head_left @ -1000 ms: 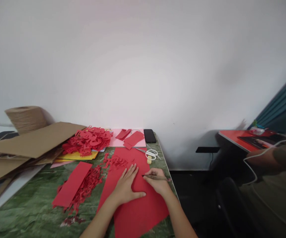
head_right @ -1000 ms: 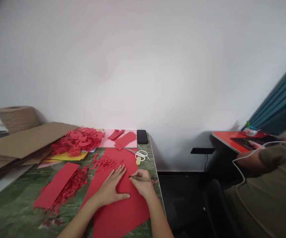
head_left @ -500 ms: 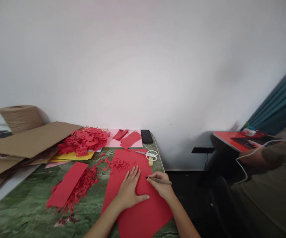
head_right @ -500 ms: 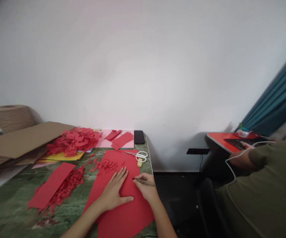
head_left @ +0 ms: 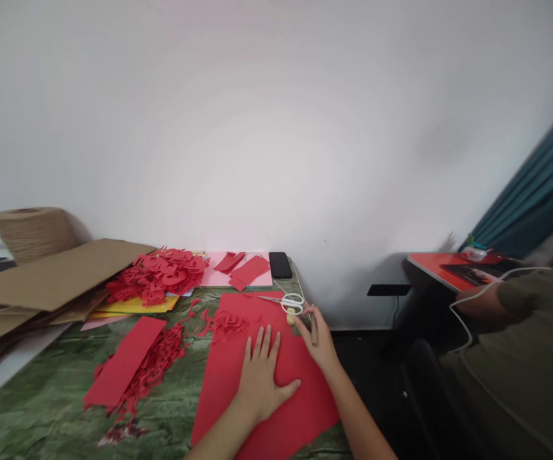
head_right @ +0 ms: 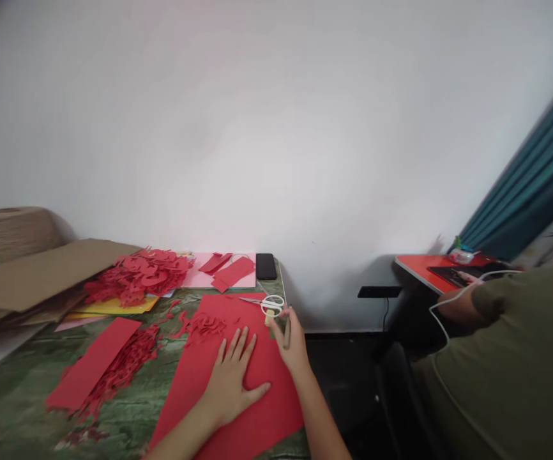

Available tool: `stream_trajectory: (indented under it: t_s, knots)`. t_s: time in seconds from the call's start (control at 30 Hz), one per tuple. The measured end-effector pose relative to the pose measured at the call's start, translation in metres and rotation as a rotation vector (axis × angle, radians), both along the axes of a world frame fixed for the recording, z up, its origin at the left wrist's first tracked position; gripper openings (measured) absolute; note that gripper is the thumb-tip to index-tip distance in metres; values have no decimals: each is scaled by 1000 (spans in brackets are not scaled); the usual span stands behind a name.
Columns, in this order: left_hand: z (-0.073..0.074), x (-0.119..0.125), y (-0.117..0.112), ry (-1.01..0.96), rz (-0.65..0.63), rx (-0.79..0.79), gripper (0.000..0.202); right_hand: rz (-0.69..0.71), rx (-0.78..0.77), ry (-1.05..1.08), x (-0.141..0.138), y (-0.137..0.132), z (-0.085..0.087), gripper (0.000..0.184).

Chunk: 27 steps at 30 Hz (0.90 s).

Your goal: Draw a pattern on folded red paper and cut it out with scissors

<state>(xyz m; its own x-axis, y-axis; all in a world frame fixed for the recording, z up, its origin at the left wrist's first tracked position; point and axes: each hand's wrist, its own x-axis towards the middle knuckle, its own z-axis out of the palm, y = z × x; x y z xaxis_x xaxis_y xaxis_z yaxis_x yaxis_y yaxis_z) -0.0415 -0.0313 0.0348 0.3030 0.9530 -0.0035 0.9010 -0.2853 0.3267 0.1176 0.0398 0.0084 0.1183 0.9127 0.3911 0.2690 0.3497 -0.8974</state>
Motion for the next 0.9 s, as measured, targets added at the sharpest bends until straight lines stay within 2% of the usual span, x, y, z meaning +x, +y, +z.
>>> stream_trajectory:
  t_s: [0.1,0.23,0.4,0.6,0.9]
  knots:
    - [-8,0,-7,-13,3,36,86,108,4,-89,4,25,0,35]
    - [-13,2,-12,-14,5,36,86,223,12,-181,2,50,-2,31]
    - [-13,5,-21,-41,-6,-21,89,306,25,-246,-6,64,-6,27]
    - [-21,7,-38,-45,-28,-56,93,249,64,-222,-18,76,-9,22]
    - [-24,8,-40,-81,-31,-51,93,215,66,-88,-32,82,-12,25]
